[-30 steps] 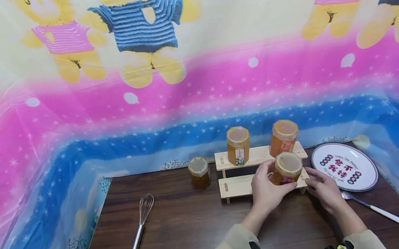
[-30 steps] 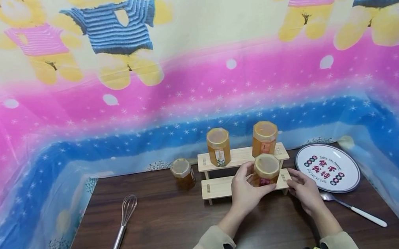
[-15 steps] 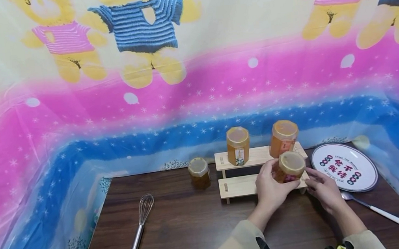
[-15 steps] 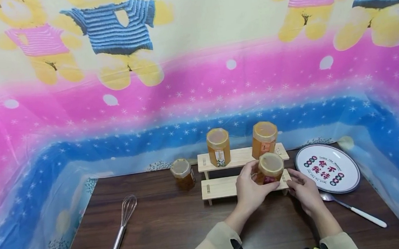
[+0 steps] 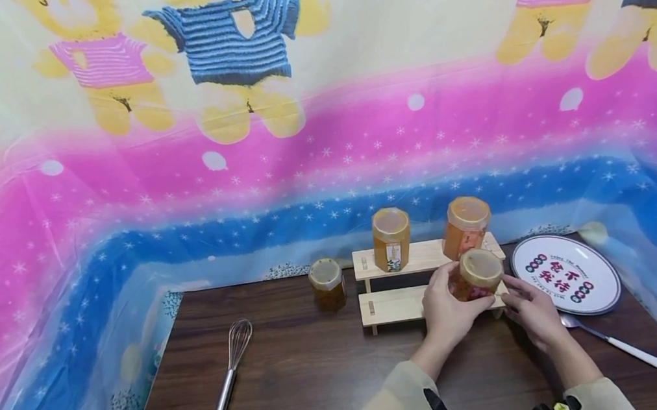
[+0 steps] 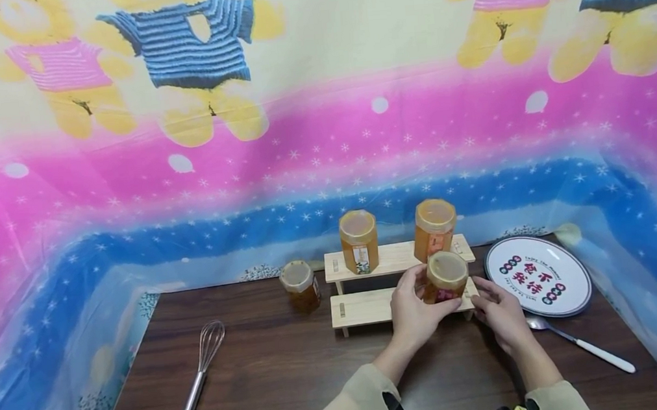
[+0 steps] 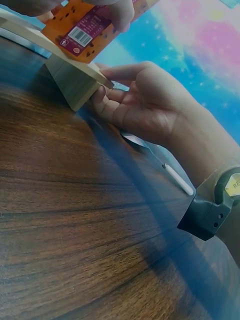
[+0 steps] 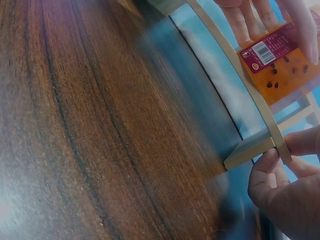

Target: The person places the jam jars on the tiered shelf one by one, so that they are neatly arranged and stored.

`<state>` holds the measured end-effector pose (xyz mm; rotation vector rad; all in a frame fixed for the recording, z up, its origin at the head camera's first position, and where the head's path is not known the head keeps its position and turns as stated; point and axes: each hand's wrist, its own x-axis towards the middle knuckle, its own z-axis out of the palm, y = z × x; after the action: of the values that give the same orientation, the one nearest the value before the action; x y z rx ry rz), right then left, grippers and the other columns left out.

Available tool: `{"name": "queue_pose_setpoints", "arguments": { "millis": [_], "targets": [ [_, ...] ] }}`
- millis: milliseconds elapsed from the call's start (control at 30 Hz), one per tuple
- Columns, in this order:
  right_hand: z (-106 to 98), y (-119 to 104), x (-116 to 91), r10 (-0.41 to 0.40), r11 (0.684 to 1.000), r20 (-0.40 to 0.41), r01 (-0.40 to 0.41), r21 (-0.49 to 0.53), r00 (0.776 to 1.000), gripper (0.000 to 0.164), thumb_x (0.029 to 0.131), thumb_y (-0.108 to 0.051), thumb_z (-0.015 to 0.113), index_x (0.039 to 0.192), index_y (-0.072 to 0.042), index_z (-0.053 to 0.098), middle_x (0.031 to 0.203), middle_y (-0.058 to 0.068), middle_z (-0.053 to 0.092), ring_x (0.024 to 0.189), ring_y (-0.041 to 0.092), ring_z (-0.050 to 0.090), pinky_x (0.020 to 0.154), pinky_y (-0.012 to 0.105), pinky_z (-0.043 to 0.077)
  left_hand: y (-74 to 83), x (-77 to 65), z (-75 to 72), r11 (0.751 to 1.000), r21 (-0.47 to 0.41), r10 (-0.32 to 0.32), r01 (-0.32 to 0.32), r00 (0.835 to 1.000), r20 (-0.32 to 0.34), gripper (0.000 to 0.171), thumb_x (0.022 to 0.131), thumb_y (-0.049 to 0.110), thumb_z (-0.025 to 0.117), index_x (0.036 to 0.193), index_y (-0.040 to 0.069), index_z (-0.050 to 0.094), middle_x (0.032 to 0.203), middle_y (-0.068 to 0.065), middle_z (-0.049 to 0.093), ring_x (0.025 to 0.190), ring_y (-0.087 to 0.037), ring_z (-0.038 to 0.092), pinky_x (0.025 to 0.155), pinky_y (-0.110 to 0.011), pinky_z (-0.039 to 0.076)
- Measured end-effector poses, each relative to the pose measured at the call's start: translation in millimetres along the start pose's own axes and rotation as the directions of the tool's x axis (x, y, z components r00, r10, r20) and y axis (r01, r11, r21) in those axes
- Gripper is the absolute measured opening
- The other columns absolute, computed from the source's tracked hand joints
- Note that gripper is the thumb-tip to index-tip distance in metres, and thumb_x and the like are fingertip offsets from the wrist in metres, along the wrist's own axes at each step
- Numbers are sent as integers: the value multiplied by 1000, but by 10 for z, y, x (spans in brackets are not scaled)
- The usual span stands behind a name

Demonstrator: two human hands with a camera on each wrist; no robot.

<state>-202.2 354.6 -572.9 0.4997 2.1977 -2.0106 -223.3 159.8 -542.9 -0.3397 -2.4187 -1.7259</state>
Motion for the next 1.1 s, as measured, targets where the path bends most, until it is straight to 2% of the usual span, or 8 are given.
{"name": "queue_pose_setpoints", "arguments": {
  "millis": [200,500,667,933,1100],
  "targets": [
    [-2,6,7,-5,1000,1,5,-2,1000,63,110,-19,49,166,-7,21,167,26,18,150,38,27,93,22,53,26,7,-8,1000,19,-4,4,1000,2,70,72,42,97,131,32,62,124,18,63,118,-2,58,98,-34,52],
    [5,18,11,-7,1000,-6,7,2,1000,63,110,-17,49,165,-6,21,168,24,19,148,35,29,91,20,53,19,-14,-65,1000,22,18,-19,998,56,72,76,44,94,137,33,58,130,17,60,123,-3,56,103,-37,50],
    [10,21,18,-10,1000,-7,10,-1,1000,63,110,-18,49,165,-7,22,167,24,20,148,35,29,91,19,53,-2,-21,-110,1000,1,19,-19,996,83,73,77,45,92,140,36,56,132,18,58,124,-3,55,102,-34,51],
    [24,24,11,-12,1000,-9,12,-4,1000,64,110,-19,50,165,-7,22,166,25,21,148,35,28,90,19,52,-8,-70,-208,997,-79,17,-11,997,72,77,77,37,95,143,26,57,131,10,61,120,-10,61,98,-28,53],
    [28,11,-7,-3,1000,-19,3,4,1000,64,109,-17,50,165,-7,21,165,25,22,147,34,29,91,19,53,13,-107,-301,992,-118,56,-49,997,58,73,77,33,95,141,25,60,131,7,63,120,-11,61,98,-27,53]
  ]
}}
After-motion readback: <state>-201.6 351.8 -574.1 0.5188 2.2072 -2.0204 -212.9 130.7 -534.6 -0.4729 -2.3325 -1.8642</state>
